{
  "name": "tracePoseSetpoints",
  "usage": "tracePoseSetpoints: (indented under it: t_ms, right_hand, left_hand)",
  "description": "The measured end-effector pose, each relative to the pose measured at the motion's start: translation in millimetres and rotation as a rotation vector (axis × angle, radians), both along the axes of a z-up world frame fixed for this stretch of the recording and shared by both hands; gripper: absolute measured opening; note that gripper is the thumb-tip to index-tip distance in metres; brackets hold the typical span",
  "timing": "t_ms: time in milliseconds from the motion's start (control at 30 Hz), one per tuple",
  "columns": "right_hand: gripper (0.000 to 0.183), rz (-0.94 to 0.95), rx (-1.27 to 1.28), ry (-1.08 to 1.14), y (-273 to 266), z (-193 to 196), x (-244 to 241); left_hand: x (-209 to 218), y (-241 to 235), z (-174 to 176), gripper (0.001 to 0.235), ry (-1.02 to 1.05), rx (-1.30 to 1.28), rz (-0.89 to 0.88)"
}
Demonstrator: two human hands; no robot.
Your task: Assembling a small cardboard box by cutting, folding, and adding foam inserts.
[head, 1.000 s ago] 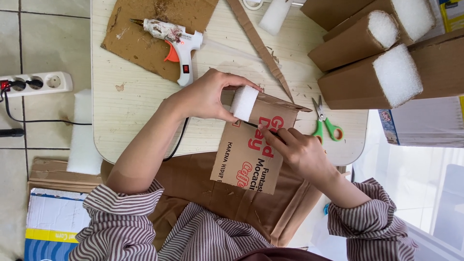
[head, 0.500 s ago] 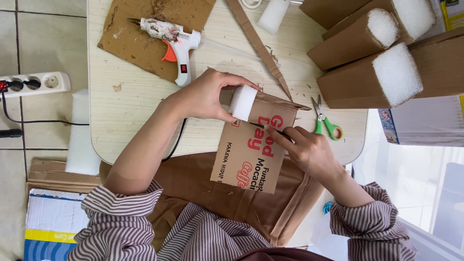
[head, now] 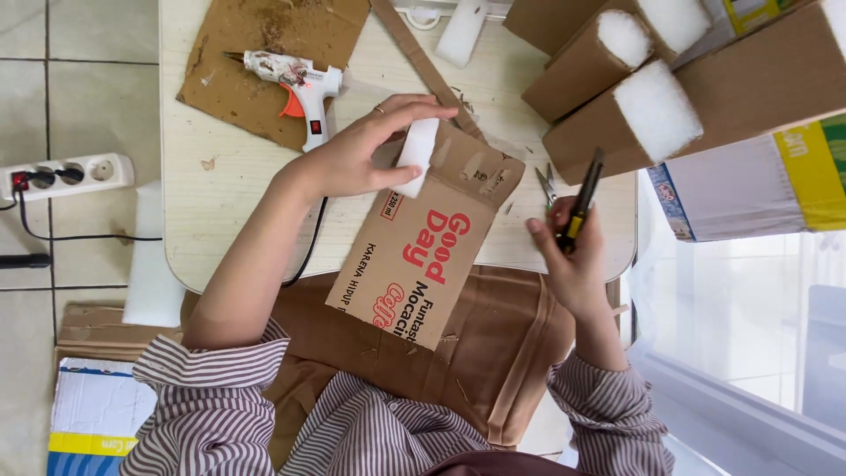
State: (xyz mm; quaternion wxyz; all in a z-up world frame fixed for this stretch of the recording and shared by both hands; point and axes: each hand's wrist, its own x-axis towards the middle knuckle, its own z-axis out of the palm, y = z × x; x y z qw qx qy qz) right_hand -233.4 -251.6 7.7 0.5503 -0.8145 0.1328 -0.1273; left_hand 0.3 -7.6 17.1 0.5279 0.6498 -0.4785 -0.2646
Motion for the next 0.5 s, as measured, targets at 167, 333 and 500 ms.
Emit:
tracePoseSetpoints:
  t_ms: [167,333,500]
  right_hand:
    - [0.026,0.015,0.092,0.043,22.9,7.2,1.4]
    - [0.023,0.019,0.025,-0.005,37.3,21.3,18.9]
    - [0.077,0.101,-0.317,-0.063,81.1,26.9,73.9]
  left_hand:
    - [-10.5,-26.2,-10.1,0.072,-0.33,0.044,0.349]
    - [-49.4,-24.3,26.9,0.062,-0.593,0.02,0.602]
    - [-71.7,-11.2,20.1,0.071,-0.141,-0.068,0.624]
